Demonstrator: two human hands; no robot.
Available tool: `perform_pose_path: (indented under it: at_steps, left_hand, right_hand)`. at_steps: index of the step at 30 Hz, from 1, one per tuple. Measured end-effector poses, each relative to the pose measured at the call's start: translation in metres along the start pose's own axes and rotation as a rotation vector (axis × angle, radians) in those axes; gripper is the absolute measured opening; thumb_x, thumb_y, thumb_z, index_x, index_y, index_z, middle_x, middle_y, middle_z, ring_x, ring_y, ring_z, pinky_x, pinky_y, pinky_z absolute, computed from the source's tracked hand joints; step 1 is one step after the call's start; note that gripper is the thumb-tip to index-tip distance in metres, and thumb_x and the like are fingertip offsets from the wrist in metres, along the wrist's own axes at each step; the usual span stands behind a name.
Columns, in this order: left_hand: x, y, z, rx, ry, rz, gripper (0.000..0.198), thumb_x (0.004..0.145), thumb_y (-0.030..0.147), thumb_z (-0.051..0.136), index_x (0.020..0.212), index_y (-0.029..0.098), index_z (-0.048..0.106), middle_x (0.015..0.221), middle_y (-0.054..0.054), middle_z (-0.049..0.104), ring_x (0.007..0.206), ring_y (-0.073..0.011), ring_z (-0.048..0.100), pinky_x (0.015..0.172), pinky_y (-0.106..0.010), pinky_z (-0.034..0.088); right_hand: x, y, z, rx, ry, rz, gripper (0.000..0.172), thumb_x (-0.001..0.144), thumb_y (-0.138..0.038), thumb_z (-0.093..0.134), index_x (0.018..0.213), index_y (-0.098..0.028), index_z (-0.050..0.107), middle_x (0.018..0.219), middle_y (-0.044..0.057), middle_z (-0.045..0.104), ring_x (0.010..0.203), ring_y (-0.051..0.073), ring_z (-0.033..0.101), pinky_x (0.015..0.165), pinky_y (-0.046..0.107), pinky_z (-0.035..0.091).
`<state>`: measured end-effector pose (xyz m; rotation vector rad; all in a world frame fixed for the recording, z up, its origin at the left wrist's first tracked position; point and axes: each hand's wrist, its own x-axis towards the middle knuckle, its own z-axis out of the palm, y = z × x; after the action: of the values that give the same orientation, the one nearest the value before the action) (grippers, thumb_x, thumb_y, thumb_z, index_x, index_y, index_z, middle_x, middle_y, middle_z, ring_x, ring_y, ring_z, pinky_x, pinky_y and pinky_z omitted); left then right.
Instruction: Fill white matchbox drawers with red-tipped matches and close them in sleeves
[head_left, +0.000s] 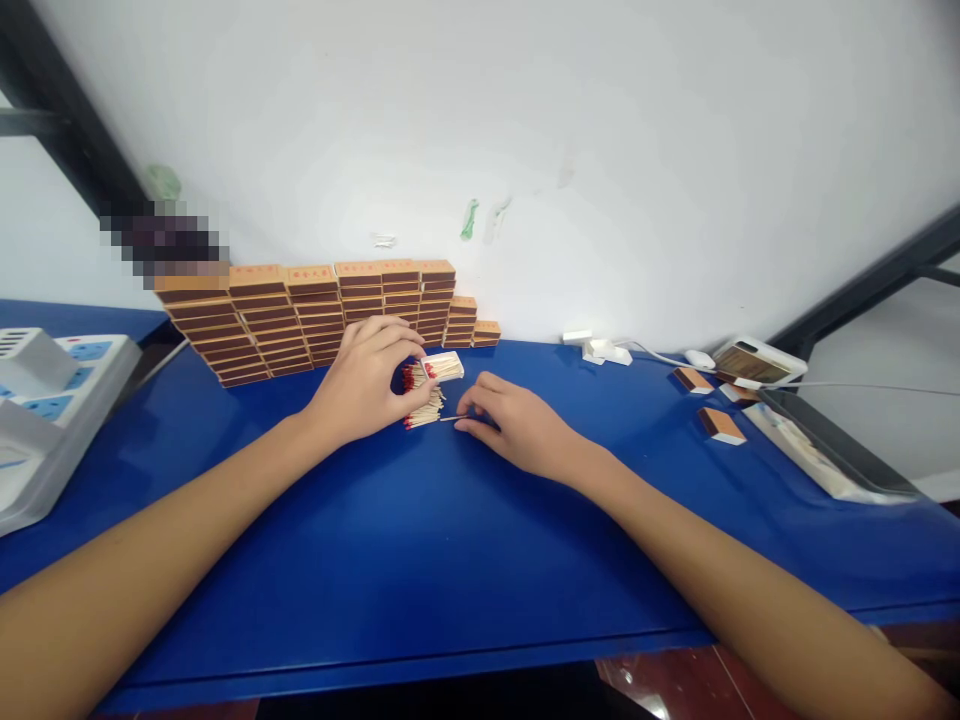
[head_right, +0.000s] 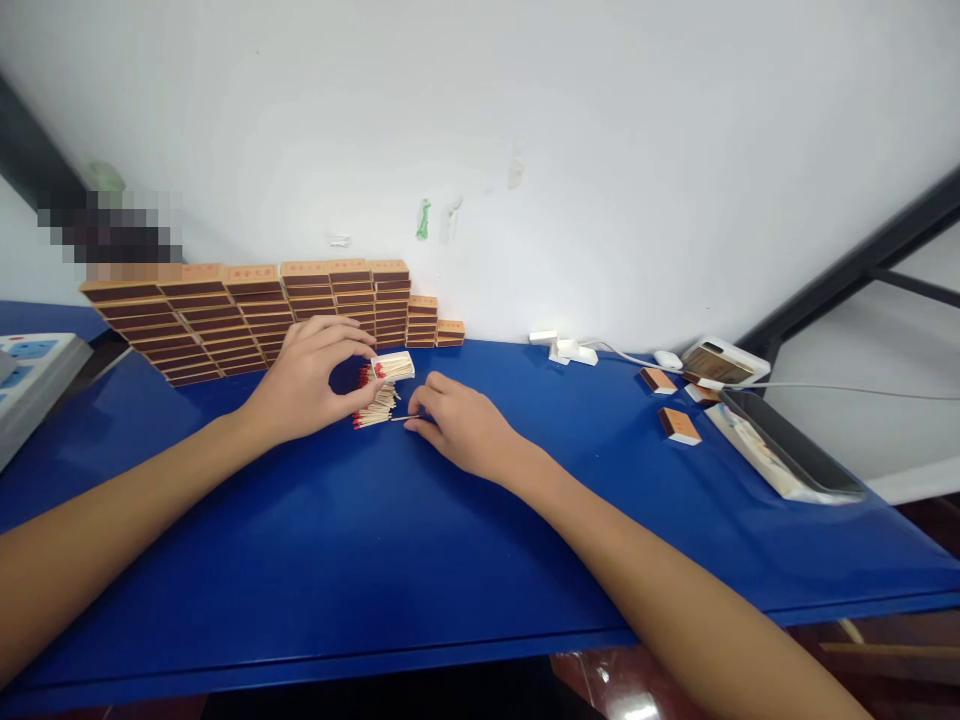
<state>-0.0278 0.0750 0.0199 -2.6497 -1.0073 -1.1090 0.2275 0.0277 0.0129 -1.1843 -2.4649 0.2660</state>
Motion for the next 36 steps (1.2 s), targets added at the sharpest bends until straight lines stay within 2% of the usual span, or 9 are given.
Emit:
perform_pose_path:
  at_steps: [5,11,15,18,20,25,30,33,36]
  left_hand:
    - [-0.001,0.002,0.001,0.010,-0.002,0.009,0.017,0.093,0.033,0.074,0.106,0.021,0.072,0.125,-0.010,0.078,0.133,-0.0356,0.062,0.113,-0.057,0.044]
    - [-0.001,0.003,0.000,0.028,-0.009,0.019,0.019,0.093,0.033,0.073,0.108,0.020,0.071,0.125,-0.011,0.077,0.135,-0.0349,0.061,0.116,-0.057,0.043]
    - [-0.001,0.003,0.000,0.035,0.000,0.019,0.018,0.094,0.032,0.072,0.107,0.020,0.071,0.124,-0.010,0.077,0.135,-0.0345,0.062,0.116,-0.056,0.043]
    - [-0.001,0.004,-0.001,0.033,0.005,0.018,0.017,0.094,0.033,0.072,0.106,0.021,0.071,0.125,-0.010,0.077,0.134,-0.0344,0.062,0.115,-0.056,0.043]
    - [0.000,0.004,-0.001,0.027,0.007,0.014,0.017,0.094,0.033,0.072,0.106,0.021,0.071,0.125,-0.010,0.077,0.134,-0.0345,0.062,0.115,-0.057,0.043]
    - [0.000,0.003,-0.001,0.024,0.019,0.004,0.018,0.095,0.035,0.072,0.106,0.021,0.071,0.124,-0.011,0.077,0.133,-0.0355,0.062,0.113,-0.057,0.044]
    - [0.000,0.002,-0.001,0.039,0.034,-0.010,0.018,0.095,0.036,0.071,0.106,0.022,0.072,0.124,-0.010,0.077,0.133,-0.0362,0.062,0.111,-0.058,0.044]
    - [0.001,0.002,-0.001,0.033,0.036,-0.024,0.018,0.095,0.037,0.071,0.106,0.023,0.073,0.124,-0.010,0.078,0.132,-0.0364,0.062,0.111,-0.058,0.044]
    - [0.001,0.003,-0.001,0.026,0.037,-0.040,0.017,0.095,0.036,0.071,0.107,0.024,0.074,0.124,-0.009,0.078,0.134,-0.0363,0.061,0.111,-0.059,0.044]
  right_hand:
    - [0.002,-0.005,0.005,0.051,-0.100,0.017,0.011,0.109,-0.020,0.059,0.098,-0.020,0.061,0.102,0.005,0.061,0.086,0.019,0.059,0.079,0.033,0.048]
    - [0.002,-0.015,0.002,0.103,-0.053,-0.029,0.009,0.110,-0.023,0.053,0.102,-0.021,0.057,0.109,0.008,0.064,0.090,0.020,0.061,0.082,0.035,0.050]
    - [0.002,-0.016,0.002,0.144,-0.033,-0.013,0.003,0.107,-0.020,0.055,0.108,-0.021,0.057,0.096,0.003,0.065,0.081,0.019,0.058,0.076,0.033,0.047]
    - [0.001,-0.020,0.000,0.182,-0.066,-0.033,0.026,0.106,-0.018,0.051,0.132,-0.020,0.054,0.092,0.002,0.063,0.077,0.018,0.056,0.072,0.032,0.045]
    - [0.000,-0.023,-0.002,0.218,-0.083,-0.056,0.032,0.105,-0.016,0.049,0.137,-0.019,0.054,0.093,0.002,0.062,0.078,0.018,0.056,0.072,0.032,0.045]
    - [0.001,-0.019,-0.003,0.378,-0.024,0.033,0.020,0.103,-0.019,0.052,0.119,-0.020,0.065,0.084,-0.001,0.060,0.073,0.016,0.054,0.071,0.031,0.046]
    - [0.006,-0.015,0.004,0.652,0.057,0.187,0.013,0.099,-0.030,0.066,0.106,-0.019,0.068,0.091,0.003,0.072,0.079,0.016,0.062,0.077,0.032,0.052]
    - [0.008,-0.020,0.013,0.686,0.079,0.239,0.014,0.095,-0.033,0.074,0.094,-0.018,0.073,0.087,0.002,0.073,0.076,0.015,0.060,0.073,0.031,0.050]
    - [0.009,-0.025,0.020,0.603,0.054,0.214,0.011,0.096,-0.030,0.073,0.092,-0.020,0.076,0.081,0.000,0.071,0.067,0.013,0.053,0.066,0.028,0.045]
